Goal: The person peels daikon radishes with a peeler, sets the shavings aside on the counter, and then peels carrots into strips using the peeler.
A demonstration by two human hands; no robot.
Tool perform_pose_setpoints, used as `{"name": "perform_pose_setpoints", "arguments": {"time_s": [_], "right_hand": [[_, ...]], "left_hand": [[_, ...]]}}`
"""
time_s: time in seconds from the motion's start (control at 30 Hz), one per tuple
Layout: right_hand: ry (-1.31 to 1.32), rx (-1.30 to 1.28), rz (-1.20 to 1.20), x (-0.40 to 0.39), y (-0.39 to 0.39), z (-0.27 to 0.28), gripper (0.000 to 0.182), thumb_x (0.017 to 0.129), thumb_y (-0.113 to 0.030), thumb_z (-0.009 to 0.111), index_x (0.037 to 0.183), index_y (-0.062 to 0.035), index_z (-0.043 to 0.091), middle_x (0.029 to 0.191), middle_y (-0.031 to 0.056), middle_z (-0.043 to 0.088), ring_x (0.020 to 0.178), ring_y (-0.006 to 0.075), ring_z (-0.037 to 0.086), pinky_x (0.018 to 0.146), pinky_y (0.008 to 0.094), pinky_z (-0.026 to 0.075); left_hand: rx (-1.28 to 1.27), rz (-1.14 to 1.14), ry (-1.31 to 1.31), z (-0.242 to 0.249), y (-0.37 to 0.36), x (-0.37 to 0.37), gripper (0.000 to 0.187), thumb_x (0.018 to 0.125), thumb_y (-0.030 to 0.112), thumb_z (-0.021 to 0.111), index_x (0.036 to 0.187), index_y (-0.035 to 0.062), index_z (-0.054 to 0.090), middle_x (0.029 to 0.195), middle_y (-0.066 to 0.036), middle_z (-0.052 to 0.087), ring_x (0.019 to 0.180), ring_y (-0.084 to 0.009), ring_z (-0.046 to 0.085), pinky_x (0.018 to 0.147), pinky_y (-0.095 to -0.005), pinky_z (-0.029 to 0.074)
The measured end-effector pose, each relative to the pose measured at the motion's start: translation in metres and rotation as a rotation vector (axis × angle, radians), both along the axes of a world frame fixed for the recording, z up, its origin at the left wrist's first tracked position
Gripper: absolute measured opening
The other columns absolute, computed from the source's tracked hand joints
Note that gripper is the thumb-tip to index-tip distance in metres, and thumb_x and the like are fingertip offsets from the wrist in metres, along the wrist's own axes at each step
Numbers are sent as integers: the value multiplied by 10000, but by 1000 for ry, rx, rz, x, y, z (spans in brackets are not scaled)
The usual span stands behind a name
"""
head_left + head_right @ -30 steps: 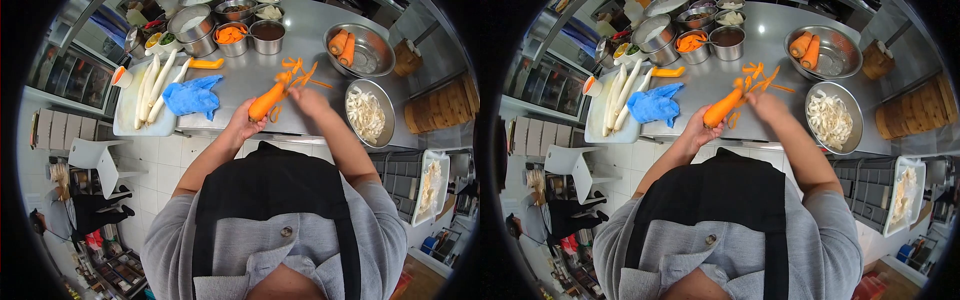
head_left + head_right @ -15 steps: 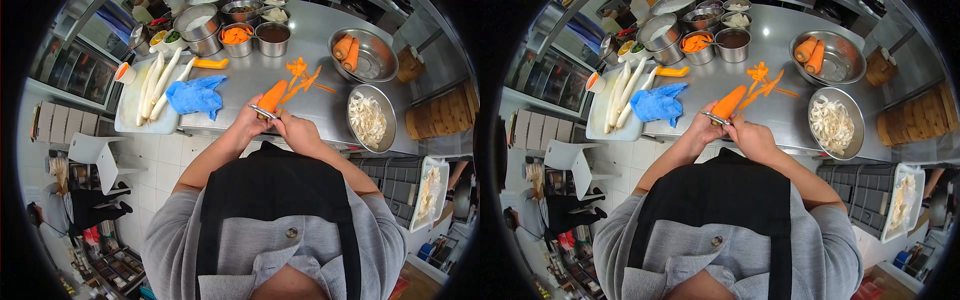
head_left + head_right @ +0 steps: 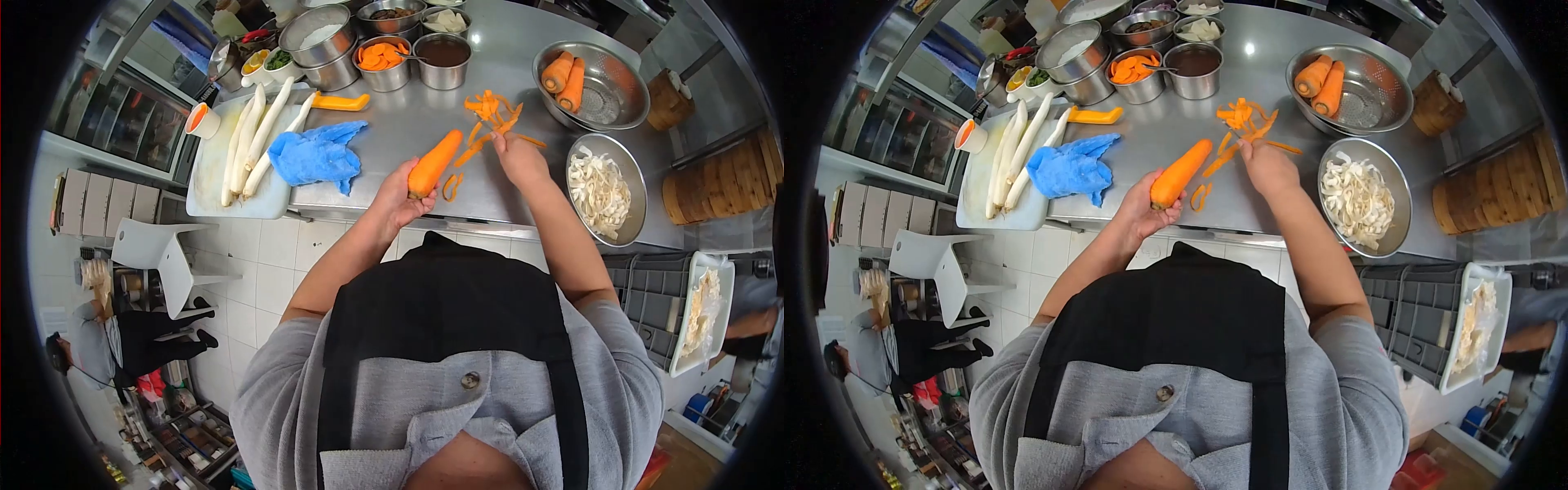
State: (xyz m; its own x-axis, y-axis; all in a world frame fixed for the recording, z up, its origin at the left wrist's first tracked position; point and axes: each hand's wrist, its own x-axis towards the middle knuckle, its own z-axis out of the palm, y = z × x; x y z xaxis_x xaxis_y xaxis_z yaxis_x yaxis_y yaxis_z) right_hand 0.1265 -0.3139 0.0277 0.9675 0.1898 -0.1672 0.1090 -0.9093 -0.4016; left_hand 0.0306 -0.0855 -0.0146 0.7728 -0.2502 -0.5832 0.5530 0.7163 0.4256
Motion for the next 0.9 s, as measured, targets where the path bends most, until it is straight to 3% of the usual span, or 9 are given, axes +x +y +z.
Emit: {"name": "perform_pose_setpoints", "arguments": {"time_s": [0.2,0.3,0.4,0.5,0.63,0.73,0.83,0.9], "right_hand": [[56,161,290,-76,30,14,516,962,-506,363,886,-51,593,845,174,669,841,372,638,744,480,489],[-46,50,492,-100,36,22,494,951,-513,391,876,-74,603,794,137,671,792,338,653,693,464,501],[-122,-28,479,-94,38,18,463,942,-512,414,862,-101,610,773,106,672,769,314,660,673,452,506],[-30,-2,373,-71,34,16,463,954,-502,393,900,-105,624,838,122,679,828,330,654,718,458,504],[53,-102,155,-2,16,-4,486,978,-469,335,1059,-93,633,1006,185,662,999,341,620,846,469,478],[52,-179,118,18,11,-3,511,980,-469,318,1091,-75,624,1037,189,657,1011,348,617,855,469,478],[77,-74,92,5,10,-8,513,983,-460,316,1090,-57,616,1056,205,646,1004,365,612,855,469,476],[82,0,110,-14,13,-9,508,983,-458,321,1084,-56,614,1041,213,647,990,372,614,850,470,475]], "left_hand": [[-89,65,104,-9,7,1,414,960,385,439,1119,18,547,846,-149,605,647,-219,563,574,-297,490],[-96,106,88,-1,1,-1,415,969,376,413,1138,20,543,865,-157,621,660,-220,577,569,-305,492],[-123,64,57,-4,3,-1,420,977,369,389,1158,20,535,880,-167,633,672,-218,592,573,-313,497],[-127,17,17,-14,9,-3,423,982,368,376,1161,19,534,887,-172,636,678,-217,600,578,-312,504],[-68,-5,-20,-11,8,-4,435,995,375,353,1172,19,532,897,-175,636,684,-211,603,586,-295,511],[35,2,-42,-3,5,-8,464,1002,404,343,1190,19,524,895,-155,635,698,-196,608,579,-278,510],[152,-67,-123,10,4,-11,461,972,417,445,1209,28,516,933,-124,629,733,-177,613,624,-275,508],[392,-106,-198,7,1,-14,463,937,406,525,1210,31,515,961,-105,620,752,-164,611,656,-267,499]]}}
